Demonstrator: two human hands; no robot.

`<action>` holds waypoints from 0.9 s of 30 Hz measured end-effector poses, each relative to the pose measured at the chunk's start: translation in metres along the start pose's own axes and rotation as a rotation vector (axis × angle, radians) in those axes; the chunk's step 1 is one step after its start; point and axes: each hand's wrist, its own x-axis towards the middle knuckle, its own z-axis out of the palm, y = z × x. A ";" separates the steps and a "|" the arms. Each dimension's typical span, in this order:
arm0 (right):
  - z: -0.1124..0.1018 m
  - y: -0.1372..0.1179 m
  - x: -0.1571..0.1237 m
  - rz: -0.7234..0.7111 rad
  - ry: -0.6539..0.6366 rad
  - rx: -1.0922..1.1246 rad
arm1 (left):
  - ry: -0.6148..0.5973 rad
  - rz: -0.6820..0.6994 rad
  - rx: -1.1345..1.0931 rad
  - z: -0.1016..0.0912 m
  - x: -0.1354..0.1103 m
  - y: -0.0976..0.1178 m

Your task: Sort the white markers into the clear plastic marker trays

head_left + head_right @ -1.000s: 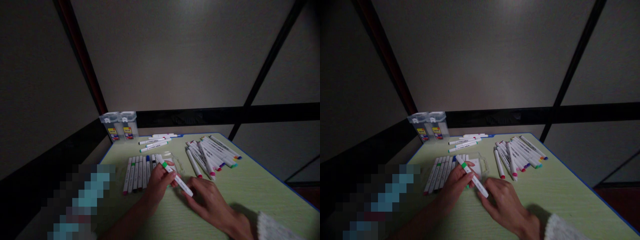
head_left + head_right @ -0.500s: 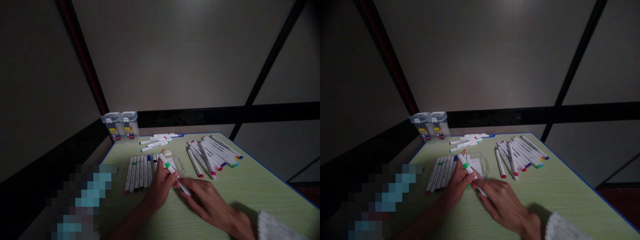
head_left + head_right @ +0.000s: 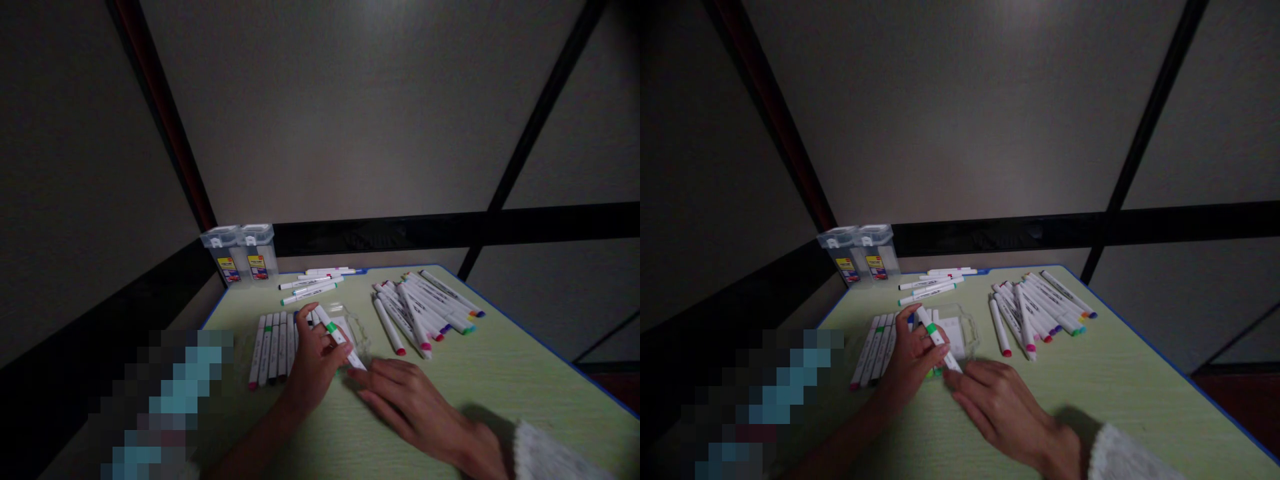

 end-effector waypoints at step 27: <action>0.004 0.000 0.007 0.116 -0.134 0.055 | 0.346 0.046 -0.015 -0.032 0.027 0.015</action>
